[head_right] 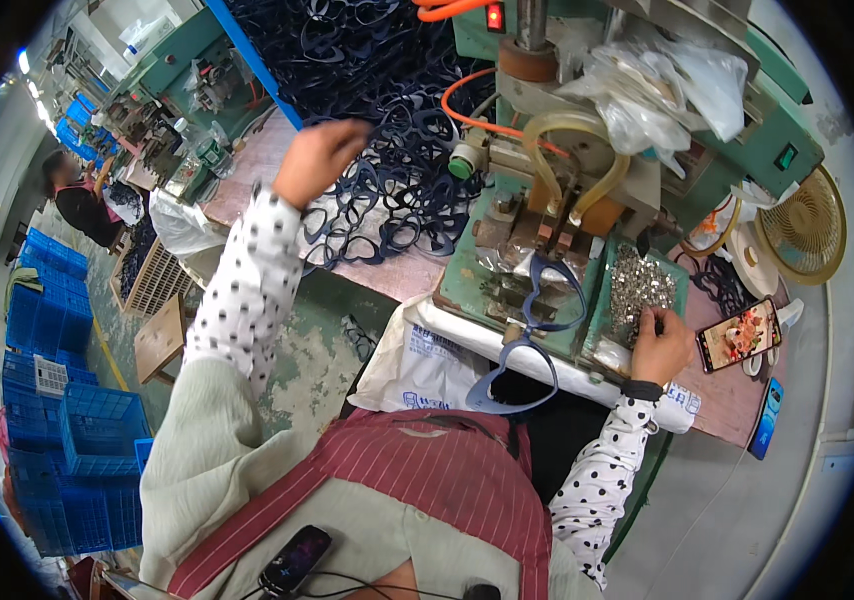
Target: The person assembles heart-shaped sunglasses by placing frames into a press, inserting metal components, and operating the machine. The person repeatedly picks up frames, aligns them, and secures parts using the press.
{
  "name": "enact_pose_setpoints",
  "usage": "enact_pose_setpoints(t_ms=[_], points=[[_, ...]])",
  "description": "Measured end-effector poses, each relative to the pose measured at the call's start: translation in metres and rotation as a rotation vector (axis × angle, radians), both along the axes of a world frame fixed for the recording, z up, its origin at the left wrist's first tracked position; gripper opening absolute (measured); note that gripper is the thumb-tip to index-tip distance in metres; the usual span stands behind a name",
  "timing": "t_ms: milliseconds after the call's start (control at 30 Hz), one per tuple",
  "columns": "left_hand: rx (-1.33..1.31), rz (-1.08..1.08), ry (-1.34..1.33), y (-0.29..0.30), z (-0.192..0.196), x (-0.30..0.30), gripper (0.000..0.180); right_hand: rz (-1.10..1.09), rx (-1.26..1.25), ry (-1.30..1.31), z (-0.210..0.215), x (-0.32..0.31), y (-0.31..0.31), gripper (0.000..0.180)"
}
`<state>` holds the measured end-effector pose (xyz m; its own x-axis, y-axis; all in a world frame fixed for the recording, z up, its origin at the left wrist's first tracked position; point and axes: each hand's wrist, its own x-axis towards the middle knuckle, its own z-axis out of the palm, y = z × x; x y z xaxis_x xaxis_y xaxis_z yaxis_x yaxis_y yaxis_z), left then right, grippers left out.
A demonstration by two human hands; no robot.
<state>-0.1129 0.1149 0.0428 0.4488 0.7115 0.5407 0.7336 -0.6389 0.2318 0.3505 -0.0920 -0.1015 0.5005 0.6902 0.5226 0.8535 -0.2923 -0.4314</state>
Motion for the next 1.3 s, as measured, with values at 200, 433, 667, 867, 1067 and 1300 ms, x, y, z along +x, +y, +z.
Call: enact_pose_setpoints(t_ms=[200, 433, 667, 867, 1067, 1300], points=[[-0.123, 0.630, 0.104, -0.031, -0.156, -0.102, 0.059, 0.002, 0.005, 0.006, 0.004, -0.003, -0.001, 0.014], [-0.040, 0.263, -0.002, -0.034, -0.178, -0.009, 0.032, -0.038, 0.020, 0.008, 0.003, 0.001, 0.001, 0.016], [0.132, 0.303, -0.042, 0.009, -0.125, -0.001, 0.027, -0.124, 0.039, 0.019, -0.002, 0.000, 0.002, 0.015], [-0.501, -0.120, -1.181, 0.049, -0.093, 0.010, 0.026, -0.084, 0.090, 0.079, 0.004, -0.007, 0.001, 0.012], [0.118, -0.050, -0.328, -0.045, -0.063, 0.057, 0.027, 0.073, 0.247, 0.216, 0.032, -0.031, 0.006, 0.013], [0.367, -0.286, -0.327, -0.069, -0.024, 0.075, 0.040, 0.474, 0.308, 0.448, 0.111, -0.111, 0.015, 0.016]])
